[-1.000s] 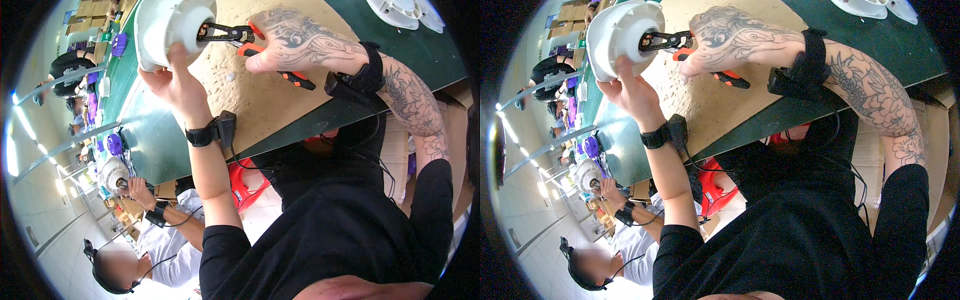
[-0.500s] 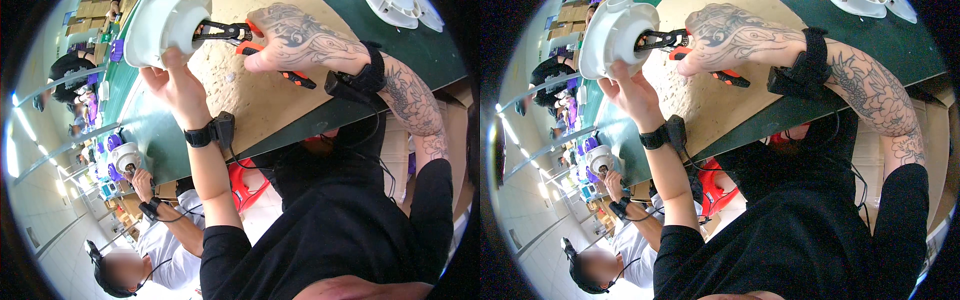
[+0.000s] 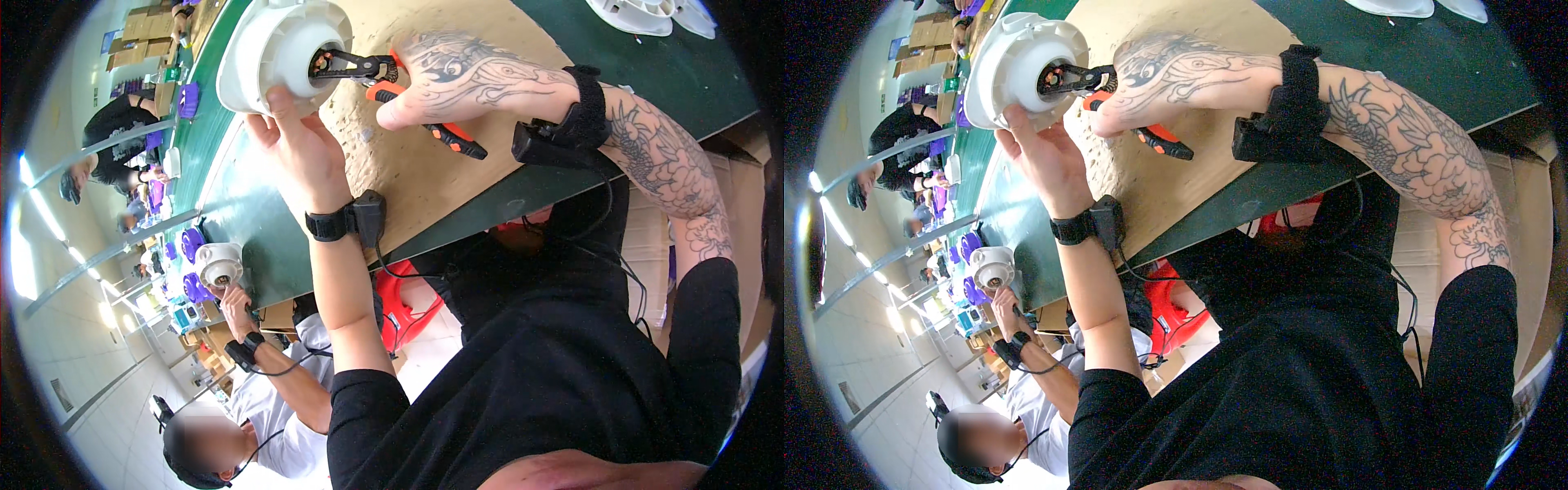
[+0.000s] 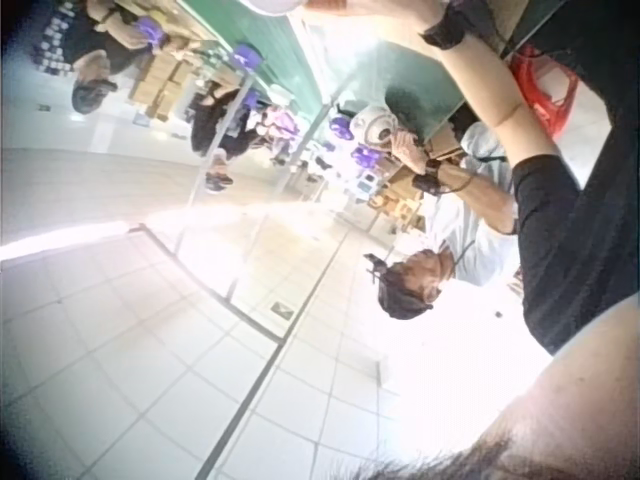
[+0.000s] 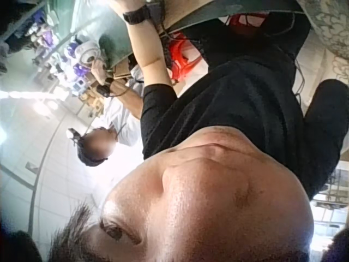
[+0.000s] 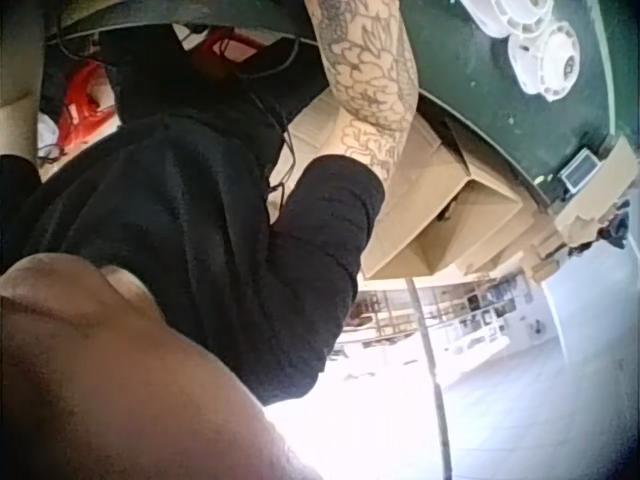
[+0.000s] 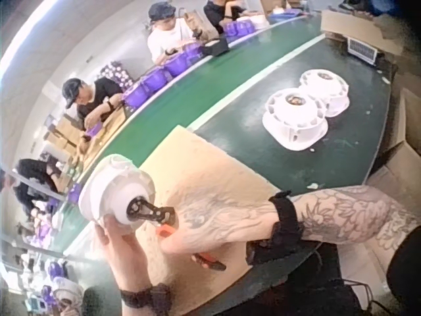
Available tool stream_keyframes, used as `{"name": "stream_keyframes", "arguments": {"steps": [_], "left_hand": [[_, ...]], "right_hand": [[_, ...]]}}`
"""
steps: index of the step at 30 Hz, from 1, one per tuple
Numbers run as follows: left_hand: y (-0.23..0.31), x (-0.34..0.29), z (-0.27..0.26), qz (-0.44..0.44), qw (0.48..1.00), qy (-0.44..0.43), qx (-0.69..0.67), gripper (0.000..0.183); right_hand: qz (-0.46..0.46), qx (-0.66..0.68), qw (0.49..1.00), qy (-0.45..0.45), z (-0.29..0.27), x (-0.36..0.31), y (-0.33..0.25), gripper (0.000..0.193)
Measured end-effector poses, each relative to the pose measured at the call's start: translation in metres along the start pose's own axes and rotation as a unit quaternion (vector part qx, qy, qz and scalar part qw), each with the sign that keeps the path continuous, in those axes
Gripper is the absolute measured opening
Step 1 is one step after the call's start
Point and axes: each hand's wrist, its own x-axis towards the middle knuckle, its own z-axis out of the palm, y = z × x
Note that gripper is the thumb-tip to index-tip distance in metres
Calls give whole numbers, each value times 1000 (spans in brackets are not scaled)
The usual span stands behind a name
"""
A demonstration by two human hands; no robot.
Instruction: The person uses pliers to manipulate wires inside white and purple plastic electrical housings. They repeatedly pick up a housing, insert the pliers into the central opening to adjust internal components, and then place the housing back on the table or into a box. The task involves handling multiple units of both white and purple housings.
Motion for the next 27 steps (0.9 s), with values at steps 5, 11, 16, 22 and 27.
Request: {"name": "stream_keyframes", "arguments": {"steps": [5,11,16,22,27], "left_hand": [[-2,-3,-4,-15,1000,10,7,46],[0,-3,-5,41,999,3,7,50],[-2,-2,-5,49,998,-23,-30,52],[-5,-3,-6,61,998,-16,-5,53],[-5,-6,-6,77,997,-20,7,51]], "right_hand": [[-24,7,999,25,8,4,6,55],[-58,83,992,-72,-2,0,-3,57],[-59,135,987,-68,-1,-2,-3,57],[-45,136,987,-71,-3,-7,-5,58],[8,75,996,-48,-2,-9,-7,57]]}}
